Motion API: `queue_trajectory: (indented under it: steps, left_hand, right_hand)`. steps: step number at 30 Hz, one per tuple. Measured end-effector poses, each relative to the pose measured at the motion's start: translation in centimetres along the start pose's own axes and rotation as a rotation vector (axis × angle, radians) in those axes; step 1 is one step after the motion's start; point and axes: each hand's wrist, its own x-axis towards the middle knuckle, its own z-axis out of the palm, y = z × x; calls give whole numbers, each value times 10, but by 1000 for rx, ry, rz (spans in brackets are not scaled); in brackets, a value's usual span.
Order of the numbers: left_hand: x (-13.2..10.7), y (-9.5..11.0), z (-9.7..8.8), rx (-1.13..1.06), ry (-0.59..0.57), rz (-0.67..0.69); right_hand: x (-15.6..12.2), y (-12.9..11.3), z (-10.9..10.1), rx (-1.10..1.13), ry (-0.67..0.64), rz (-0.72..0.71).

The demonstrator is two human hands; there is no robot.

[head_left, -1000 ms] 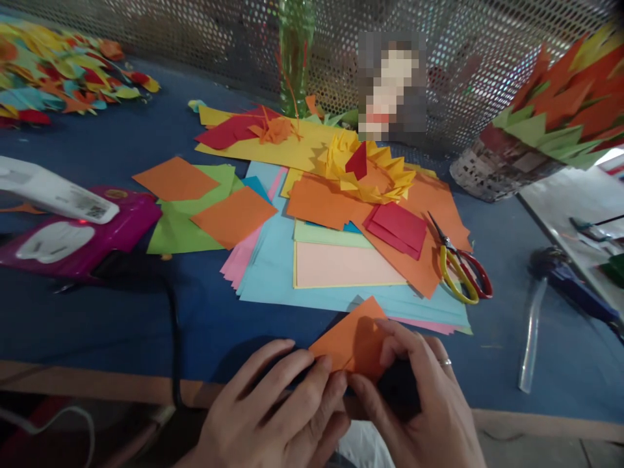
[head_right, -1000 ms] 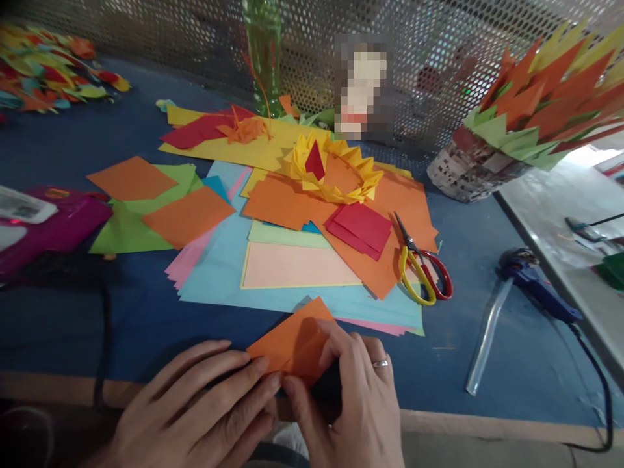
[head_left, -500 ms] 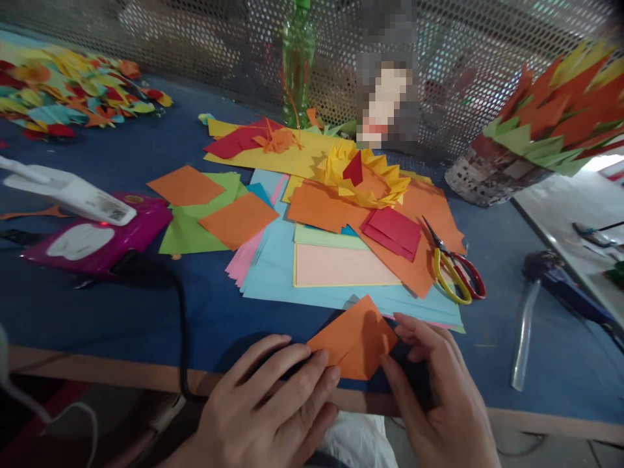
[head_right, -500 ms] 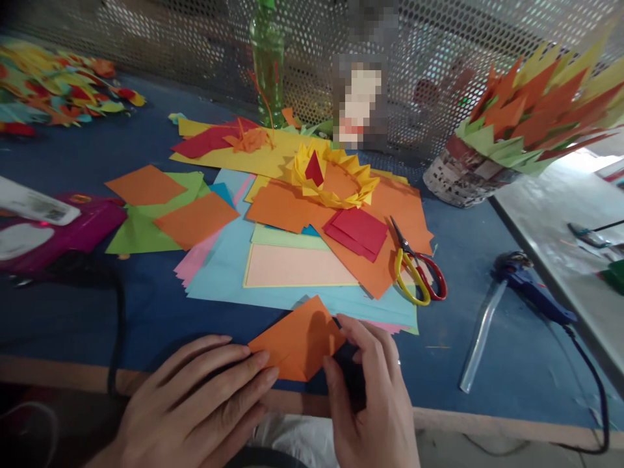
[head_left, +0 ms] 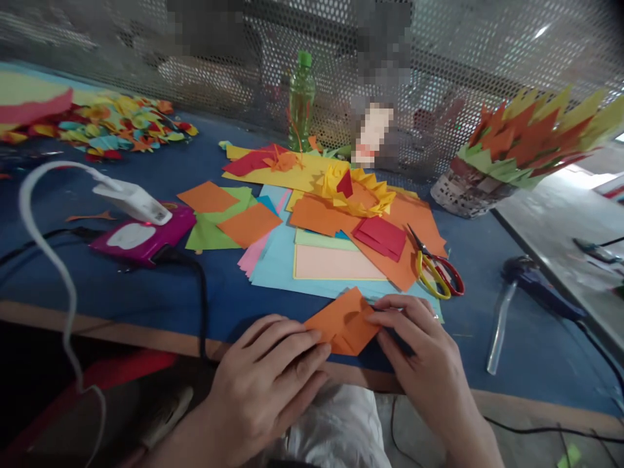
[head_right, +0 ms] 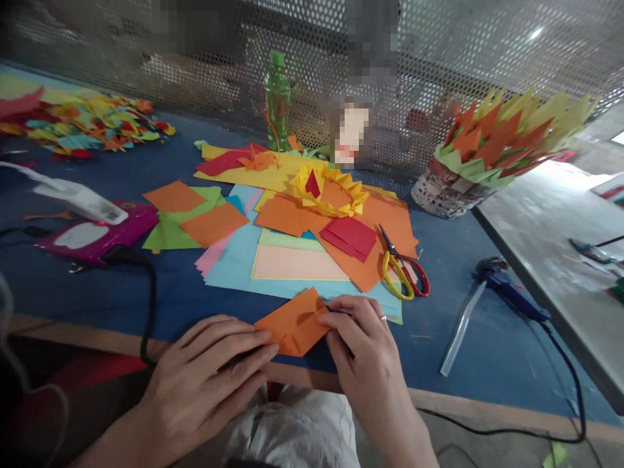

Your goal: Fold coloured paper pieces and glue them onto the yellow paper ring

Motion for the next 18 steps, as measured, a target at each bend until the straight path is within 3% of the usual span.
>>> queue_trajectory:
  steps: [5, 8, 13, 18]
  left_hand:
    - [2, 10, -2, 56, 48, -21]
    - [5, 21, 2, 81, 90, -32]
    - [15, 35, 18, 113, 127, 8]
    - [19, 34, 27, 18, 76, -28]
  right_hand:
    - [-13, -8, -4, -120, 188, -158]
    - [-23, -16, -1, -187, 268, -124]
    - [-29, -27, 9, -240, 182, 26]
    - [-31, -29, 10, -122, 137, -87]
